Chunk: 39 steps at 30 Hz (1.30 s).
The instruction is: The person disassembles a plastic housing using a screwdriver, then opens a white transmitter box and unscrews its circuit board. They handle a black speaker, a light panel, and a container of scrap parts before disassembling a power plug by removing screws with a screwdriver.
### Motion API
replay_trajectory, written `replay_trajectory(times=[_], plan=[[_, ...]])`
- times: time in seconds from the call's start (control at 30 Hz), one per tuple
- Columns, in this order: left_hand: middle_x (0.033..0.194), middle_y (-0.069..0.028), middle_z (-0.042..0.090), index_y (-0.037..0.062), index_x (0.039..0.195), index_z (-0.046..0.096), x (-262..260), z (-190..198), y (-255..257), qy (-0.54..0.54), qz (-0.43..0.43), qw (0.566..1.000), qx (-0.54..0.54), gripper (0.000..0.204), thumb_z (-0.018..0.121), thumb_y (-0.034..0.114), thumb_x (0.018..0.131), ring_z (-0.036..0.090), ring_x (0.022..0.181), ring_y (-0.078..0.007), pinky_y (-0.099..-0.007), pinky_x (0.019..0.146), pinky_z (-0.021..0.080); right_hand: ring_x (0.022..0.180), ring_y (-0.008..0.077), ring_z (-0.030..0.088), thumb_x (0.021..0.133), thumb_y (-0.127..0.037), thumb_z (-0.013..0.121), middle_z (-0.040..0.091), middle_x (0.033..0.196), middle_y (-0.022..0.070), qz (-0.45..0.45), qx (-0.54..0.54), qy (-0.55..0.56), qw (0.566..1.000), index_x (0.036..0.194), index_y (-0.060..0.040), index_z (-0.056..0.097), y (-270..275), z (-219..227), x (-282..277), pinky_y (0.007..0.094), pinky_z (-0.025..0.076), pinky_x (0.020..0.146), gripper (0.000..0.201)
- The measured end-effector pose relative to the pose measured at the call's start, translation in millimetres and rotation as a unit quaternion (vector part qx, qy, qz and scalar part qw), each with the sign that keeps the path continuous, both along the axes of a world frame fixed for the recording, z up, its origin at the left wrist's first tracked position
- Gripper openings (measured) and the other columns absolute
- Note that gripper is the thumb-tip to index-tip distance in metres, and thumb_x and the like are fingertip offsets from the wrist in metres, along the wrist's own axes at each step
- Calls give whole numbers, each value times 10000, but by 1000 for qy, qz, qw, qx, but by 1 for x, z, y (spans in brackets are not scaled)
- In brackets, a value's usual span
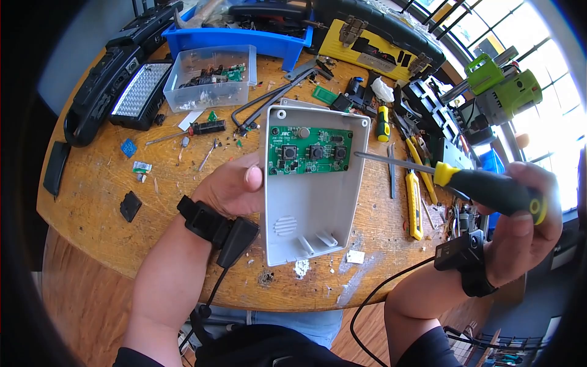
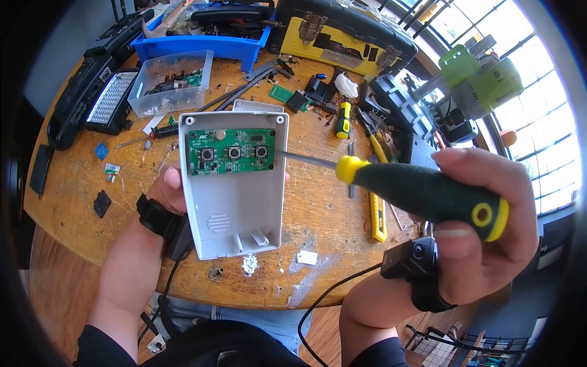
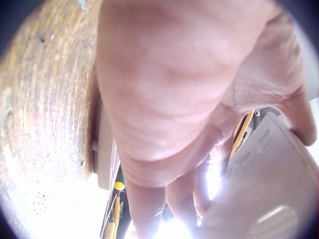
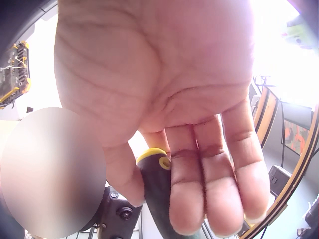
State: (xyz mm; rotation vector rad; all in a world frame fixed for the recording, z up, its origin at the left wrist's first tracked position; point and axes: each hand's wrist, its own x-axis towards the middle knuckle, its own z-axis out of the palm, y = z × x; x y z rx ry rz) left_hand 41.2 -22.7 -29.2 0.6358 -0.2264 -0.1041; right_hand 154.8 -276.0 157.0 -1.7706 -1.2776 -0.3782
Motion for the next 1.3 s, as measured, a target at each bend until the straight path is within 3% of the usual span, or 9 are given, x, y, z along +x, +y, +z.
replay_trajectory(times=[0.1,0.4,1.3], plan=[[1314,-139,464,0,1359,328,-2,4,-1,4,6,1000,3,1085,849,461,527,460,1205,-256,-392,1015,357,624,237,609,778,-395,681,563,935,173,24,-23,-42,999,1020,106,547,-11,3,9,259,480,477,572],[1328,-141,448,-10,1371,301,-3,4,-3,-4,15,1000,22,1116,850,465,525,449,1218,-254,-387,1026,348,661,242,617,785,-378,669,562,947,182,56,-57,-33,996,1019,99,552,-1,4,3,267,492,477,544],[1321,-145,456,-23,1353,329,-7,10,-4,13,32,999,30,1084,852,443,527,449,1218,-253,-384,1041,327,668,241,633,773,-436,678,568,990,179,4,-56,-14,998,1032,121,549,0,1,-1,264,511,508,627]])
